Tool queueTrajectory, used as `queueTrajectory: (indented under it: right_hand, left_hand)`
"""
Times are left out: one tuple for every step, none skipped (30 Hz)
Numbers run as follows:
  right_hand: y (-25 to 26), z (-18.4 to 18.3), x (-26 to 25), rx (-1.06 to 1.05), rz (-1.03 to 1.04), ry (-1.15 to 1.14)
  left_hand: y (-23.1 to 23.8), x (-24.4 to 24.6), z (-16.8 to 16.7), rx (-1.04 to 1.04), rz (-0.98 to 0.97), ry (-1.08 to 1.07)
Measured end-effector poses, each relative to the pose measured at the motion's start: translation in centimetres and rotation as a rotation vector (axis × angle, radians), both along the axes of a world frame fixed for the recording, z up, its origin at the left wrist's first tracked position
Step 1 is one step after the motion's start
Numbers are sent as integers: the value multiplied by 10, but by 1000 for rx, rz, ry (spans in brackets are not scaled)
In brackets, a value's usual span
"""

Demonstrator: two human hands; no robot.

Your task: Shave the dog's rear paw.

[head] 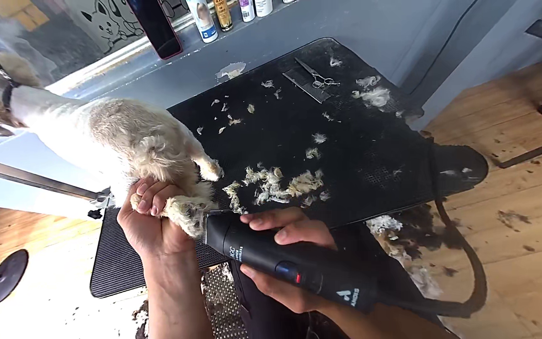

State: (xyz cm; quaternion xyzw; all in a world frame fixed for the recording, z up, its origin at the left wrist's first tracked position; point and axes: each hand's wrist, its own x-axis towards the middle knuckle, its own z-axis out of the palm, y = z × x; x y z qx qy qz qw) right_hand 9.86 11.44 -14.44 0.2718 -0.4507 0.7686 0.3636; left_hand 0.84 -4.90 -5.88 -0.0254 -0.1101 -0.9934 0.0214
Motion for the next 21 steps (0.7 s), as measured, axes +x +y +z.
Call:
queueTrajectory:
  right_hand:
    - [0, 2, 0, 1, 34, -17]
    - [2, 4, 2, 7, 92, -56]
    - [4, 6, 4, -10, 158, -104]
    - [6, 8, 6, -38, 201, -146]
    - [7, 9, 7, -57, 209, -164]
    - [9, 8, 6, -51, 188, -157]
    - [11, 6, 5, -25, 153, -140]
    - [12, 4, 4, -8, 126, -133]
    - [11, 3, 4, 4, 113, -131]
    - [10, 2, 4, 11, 110, -134]
    - [9, 3, 4, 9, 116, -141]
    - [7, 5, 4, -7, 132, -157]
    - [6, 7, 4, -37, 155, -181]
    - [4, 9, 5, -78, 183, -212]
    - [3, 10, 5, -139, 215, -245]
    - [2, 10, 5, -222, 252, -273]
    - [2, 9, 5, -291, 282, -290]
    - [3, 7, 4, -325, 290, -299]
    - [4, 6, 3, -320, 271, -300]
    - [4, 5, 4, -298, 244, -299]
    - [4, 5, 4, -272, 220, -299]
  left_hand:
    - [0, 0, -1, -1, -8, 2]
    - [-1, 0, -2, -3, -15, -2]
    - [0, 0, -2, -2, -18, -9]
    - [0, 1, -2, -3, -17, -13]
    - [1, 1, -1, -4, -19, -16]
    - [2, 1, 0, -6, -14, -18]
    - [2, 0, -1, 0, -12, -12]
    - [2, 0, -1, 9, -16, -5]
    - [1, 0, -1, 12, -22, 1]
    - [1, -1, -2, 11, -33, 8]
    - [0, -2, -3, 11, -48, 17]
    - [1, -2, -3, 11, -54, 23]
    - [1, -2, -3, 5, -48, 24]
    - [2, -2, -2, -1, -35, 16]
    - [2, -2, 0, -1, -23, 4]
    - [2, -2, 1, -3, -13, -5]
    - [2, -2, 1, -7, -5, -7]
    - [1, -3, 0, -9, 0, -5]
    - [1, -3, -1, -9, 2, -2]
    - [1, -3, -2, -12, 0, 0]
    - [2, -3, -3, -10, -3, -1]
